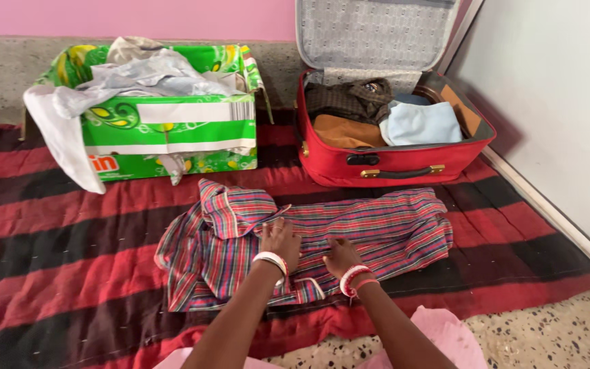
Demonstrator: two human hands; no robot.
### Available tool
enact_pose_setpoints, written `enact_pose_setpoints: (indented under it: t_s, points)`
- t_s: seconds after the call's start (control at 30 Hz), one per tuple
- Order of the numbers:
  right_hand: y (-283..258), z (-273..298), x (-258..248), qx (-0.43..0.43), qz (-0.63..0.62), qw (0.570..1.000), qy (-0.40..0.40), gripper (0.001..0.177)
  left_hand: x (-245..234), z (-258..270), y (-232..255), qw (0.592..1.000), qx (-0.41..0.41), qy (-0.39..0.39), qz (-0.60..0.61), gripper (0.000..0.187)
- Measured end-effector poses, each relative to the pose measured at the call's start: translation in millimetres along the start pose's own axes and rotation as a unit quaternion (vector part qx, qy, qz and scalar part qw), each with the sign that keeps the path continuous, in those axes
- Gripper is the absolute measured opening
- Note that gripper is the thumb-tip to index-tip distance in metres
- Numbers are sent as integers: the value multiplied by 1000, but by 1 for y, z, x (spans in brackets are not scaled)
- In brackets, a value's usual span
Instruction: The person folds a striped shirt on a mat, then places it into an open red suitcase. The person then picks up a light-colored garment from a green box and begins to fold it.
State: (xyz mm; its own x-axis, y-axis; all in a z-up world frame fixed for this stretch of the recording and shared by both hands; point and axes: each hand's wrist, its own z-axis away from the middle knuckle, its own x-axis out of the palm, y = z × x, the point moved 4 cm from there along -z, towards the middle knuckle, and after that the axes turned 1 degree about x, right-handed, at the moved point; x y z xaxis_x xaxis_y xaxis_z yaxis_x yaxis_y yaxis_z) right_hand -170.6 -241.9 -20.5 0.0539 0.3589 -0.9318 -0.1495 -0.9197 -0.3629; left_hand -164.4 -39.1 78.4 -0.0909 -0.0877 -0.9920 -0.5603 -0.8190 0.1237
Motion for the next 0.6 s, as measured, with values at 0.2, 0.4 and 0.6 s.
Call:
enact_pose_setpoints:
  t_s: [0.2, 0.4, 0.6]
  points:
    - [-69, -2, 8, -103, -131, 986, 21, 50, -30, 43, -50, 993, -103, 59, 24, 31]
    - [-127, 2, -13, -236, -120, 962, 66, 45, -11, 50, -80, 983, -146, 83, 75, 42]
    - [-156, 7, -30, -233, -157, 957, 69, 62, -18, 38, -84, 981, -99, 122, 115, 44]
